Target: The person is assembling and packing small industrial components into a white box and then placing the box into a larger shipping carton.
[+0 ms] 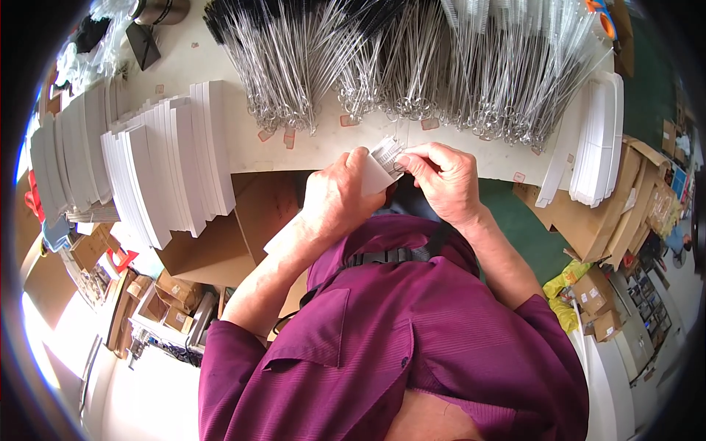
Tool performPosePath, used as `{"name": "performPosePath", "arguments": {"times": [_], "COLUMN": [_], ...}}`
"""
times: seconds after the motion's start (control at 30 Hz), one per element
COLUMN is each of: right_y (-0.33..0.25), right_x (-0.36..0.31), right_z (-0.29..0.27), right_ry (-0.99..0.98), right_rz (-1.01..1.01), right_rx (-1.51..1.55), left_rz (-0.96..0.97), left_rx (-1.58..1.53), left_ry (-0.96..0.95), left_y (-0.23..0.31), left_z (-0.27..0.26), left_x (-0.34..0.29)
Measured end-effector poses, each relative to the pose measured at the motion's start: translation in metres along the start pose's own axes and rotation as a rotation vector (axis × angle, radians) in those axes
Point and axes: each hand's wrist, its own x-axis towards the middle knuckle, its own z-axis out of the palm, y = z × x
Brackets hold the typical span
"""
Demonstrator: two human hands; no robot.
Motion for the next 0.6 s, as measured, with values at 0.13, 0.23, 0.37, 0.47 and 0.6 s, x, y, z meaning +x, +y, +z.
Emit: {"name": "performPosePath", "arguments": {"times": [0.13, 0.23, 0.37, 0.47, 0.6], "right_y": [-0.001, -0.004, -0.003, -0.003, -0.001], "right_x": [0.003, 0.004, 0.003, -0.001, -0.002], "right_z": [0.010, 0.015, 0.015, 0.012, 0.008], "right_ry": [0.084, 0.139, 0.065, -0.020, 0.058], "right_rz": [-0.125, -0.095, -0.178, -0.231, -0.259], "right_rx": [-0.079, -0.076, -0.161, -0.205, -0.142], "left_rz": [-0.008, 0.036, 0.014, 0.001, -0.084], "left_rx": [0.000, -0.034, -0.050, -0.080, -0.123], "left_ry": [0.014, 0.074, 0.061, 0.036, -0.057], "left_y": [0.002, 0.003, 0.001, -0.002, 0.000], "left_z": [0.000, 0.002, 0.004, 0.005, 0.002], "left_x": [0.000, 0.001, 0.000, -0.001, 0.001]}}
